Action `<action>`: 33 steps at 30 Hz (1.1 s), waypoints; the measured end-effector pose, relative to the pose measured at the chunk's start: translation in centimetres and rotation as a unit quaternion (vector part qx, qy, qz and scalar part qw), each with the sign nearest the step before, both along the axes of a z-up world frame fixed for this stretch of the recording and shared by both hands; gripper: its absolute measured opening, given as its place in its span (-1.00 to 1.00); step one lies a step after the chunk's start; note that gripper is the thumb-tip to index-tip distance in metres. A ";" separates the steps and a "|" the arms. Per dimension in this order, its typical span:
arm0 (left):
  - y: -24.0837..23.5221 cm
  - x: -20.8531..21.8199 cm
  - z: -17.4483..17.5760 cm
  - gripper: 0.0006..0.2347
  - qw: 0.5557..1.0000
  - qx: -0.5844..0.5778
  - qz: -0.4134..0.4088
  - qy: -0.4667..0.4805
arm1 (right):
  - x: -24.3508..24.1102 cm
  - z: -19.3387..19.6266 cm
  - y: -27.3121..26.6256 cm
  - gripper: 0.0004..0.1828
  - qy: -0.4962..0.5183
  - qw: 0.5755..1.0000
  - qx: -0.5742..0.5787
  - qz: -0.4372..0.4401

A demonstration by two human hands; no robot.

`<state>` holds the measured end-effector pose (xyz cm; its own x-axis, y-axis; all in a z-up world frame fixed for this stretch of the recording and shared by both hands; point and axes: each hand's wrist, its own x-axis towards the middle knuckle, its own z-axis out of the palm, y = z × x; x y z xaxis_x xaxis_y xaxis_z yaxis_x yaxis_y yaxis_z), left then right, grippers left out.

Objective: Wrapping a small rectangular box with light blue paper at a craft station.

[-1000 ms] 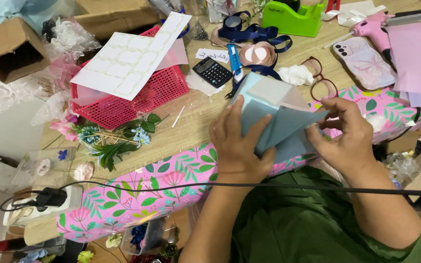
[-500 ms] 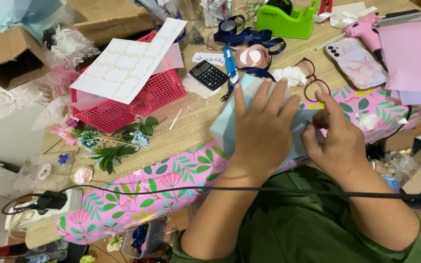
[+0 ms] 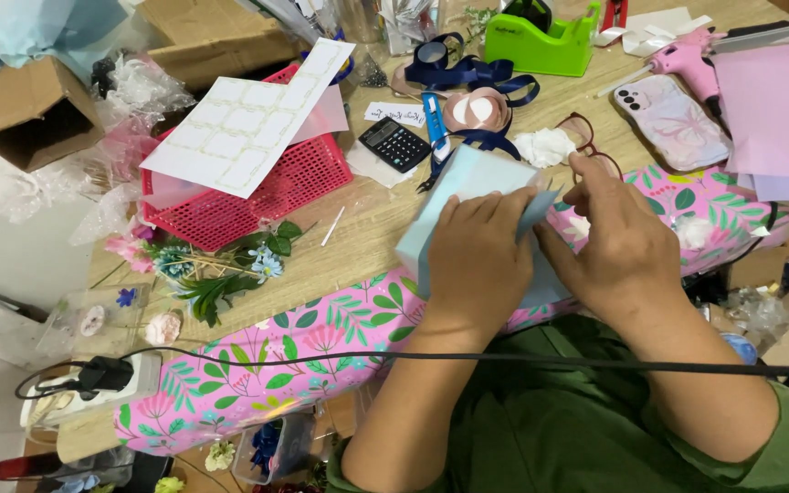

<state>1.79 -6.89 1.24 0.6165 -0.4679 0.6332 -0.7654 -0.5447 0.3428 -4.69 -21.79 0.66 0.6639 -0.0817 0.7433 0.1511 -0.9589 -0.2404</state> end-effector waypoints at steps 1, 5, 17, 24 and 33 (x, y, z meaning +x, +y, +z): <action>0.0 0.0 -0.1 -0.60 1.000 0.001 0.003 -0.005 | 0.2 0.2 0.0 -0.33 -0.004 1.000 -0.027 -0.015; -0.4 -0.3 -0.6 -0.59 1.000 0.001 0.019 0.003 | 1.2 0.0 0.2 -0.24 0.025 0.998 -0.030 -0.041; -0.3 -0.2 -2.1 -0.74 0.998 -0.011 0.004 -0.061 | 2.0 -2.2 -1.3 -0.43 0.012 0.998 -0.031 -0.055; -0.3 -0.8 -2.1 -0.93 0.975 -0.012 0.027 -0.219 | 1.7 -3.9 -2.1 -0.83 -0.050 0.997 -0.064 -0.015; -0.3 -0.7 -3.1 -0.91 0.974 0.001 0.047 -0.223 | 1.7 -4.1 -2.6 -0.85 -0.062 0.994 -0.085 -0.012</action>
